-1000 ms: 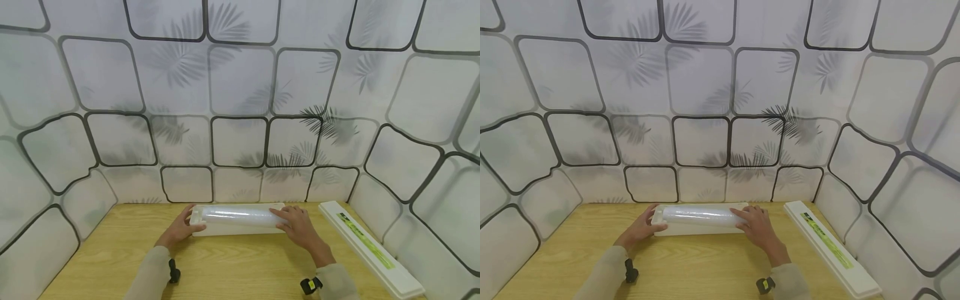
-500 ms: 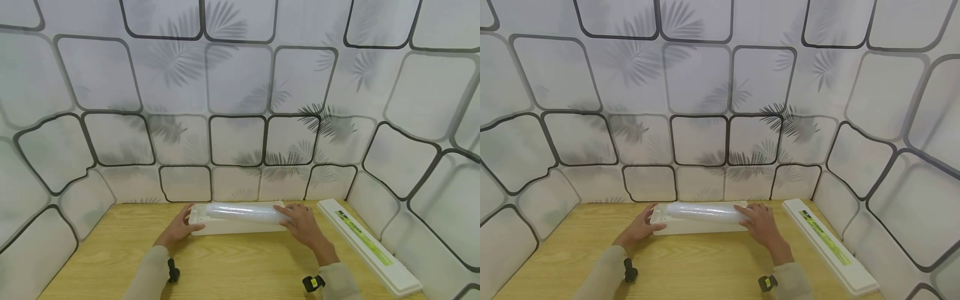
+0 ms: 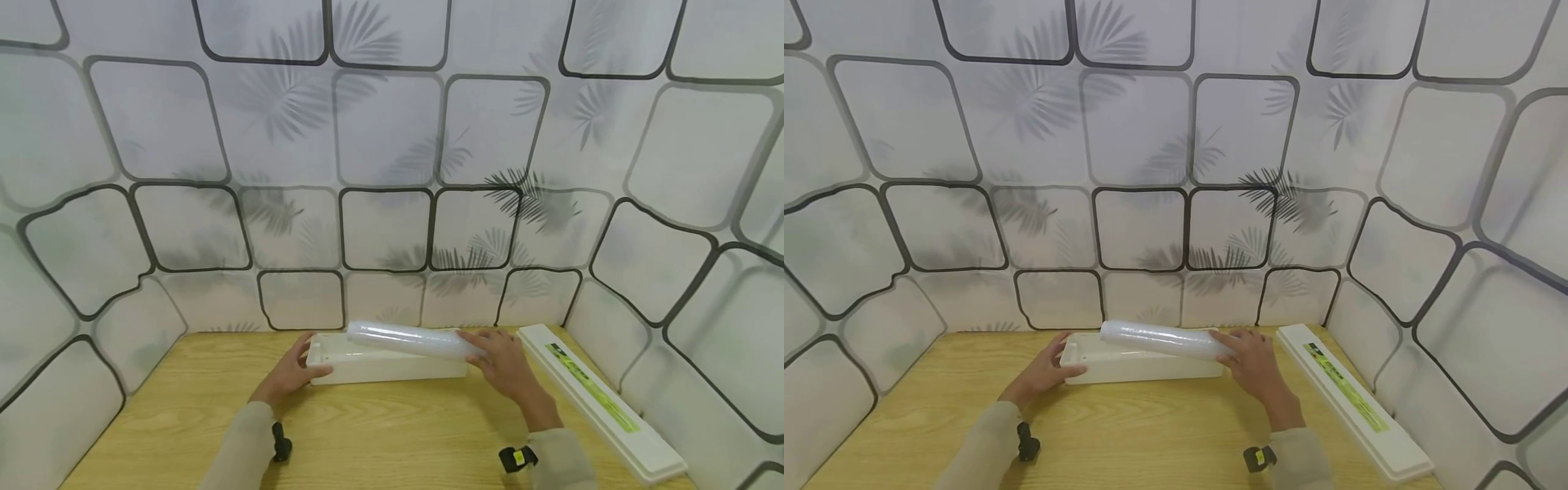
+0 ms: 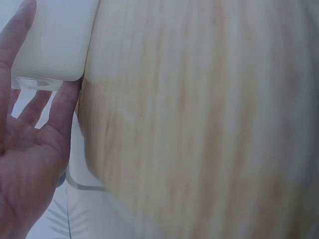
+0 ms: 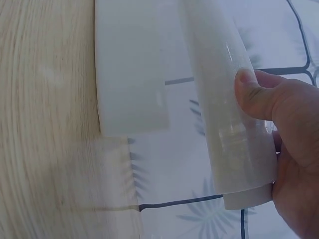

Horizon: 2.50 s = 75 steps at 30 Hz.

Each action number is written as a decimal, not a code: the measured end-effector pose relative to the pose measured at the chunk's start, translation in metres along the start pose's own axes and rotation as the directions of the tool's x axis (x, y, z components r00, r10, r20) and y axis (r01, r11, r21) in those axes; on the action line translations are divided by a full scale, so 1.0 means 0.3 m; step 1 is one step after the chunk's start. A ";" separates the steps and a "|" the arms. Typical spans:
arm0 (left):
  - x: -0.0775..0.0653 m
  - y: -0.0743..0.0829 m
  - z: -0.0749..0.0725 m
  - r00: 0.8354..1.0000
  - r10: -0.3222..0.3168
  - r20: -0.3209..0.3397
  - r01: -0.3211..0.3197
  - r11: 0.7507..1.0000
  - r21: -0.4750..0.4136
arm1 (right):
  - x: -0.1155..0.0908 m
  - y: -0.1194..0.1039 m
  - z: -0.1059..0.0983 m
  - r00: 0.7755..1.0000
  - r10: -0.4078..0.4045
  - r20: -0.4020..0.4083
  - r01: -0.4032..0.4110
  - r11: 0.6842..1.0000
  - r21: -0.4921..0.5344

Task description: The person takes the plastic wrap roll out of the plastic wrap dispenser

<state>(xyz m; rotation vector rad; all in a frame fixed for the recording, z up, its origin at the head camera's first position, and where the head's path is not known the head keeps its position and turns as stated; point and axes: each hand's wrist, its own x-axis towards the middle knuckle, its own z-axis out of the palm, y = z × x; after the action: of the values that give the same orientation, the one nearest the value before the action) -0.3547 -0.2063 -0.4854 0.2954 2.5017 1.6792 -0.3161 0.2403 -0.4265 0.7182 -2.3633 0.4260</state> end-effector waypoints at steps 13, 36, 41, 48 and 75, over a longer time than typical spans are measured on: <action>-0.001 -0.001 0.000 1.000 0.013 0.015 -0.012 0.999 -0.034 | -0.021 0.044 -0.027 0.998 0.063 -0.029 -0.064 0.998 -0.014; 0.000 -0.002 -0.003 1.000 0.004 0.014 -0.004 1.000 -0.005 | -0.081 0.158 -0.063 0.987 0.157 -0.026 -0.159 0.976 -0.148; -0.002 -0.001 -0.003 1.000 -0.004 0.010 0.004 1.000 0.006 | -0.090 0.170 -0.075 0.983 0.184 -0.021 -0.185 0.975 -0.125; -0.002 0.000 -0.002 1.000 -0.002 0.008 0.002 1.000 0.005 | -0.108 0.202 -0.087 0.976 0.213 -0.043 -0.216 0.969 -0.119; 0.002 -0.003 -0.001 1.000 -0.005 0.015 0.005 1.000 -0.003 | -0.170 0.275 -0.129 0.938 0.346 -0.009 -0.344 0.928 -0.144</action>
<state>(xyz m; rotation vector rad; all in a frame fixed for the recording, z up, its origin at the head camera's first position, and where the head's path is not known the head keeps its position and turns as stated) -0.3554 -0.2068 -0.4860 0.3007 2.4871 1.6726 -0.3130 0.3437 -0.4402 0.2371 -2.5106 0.3920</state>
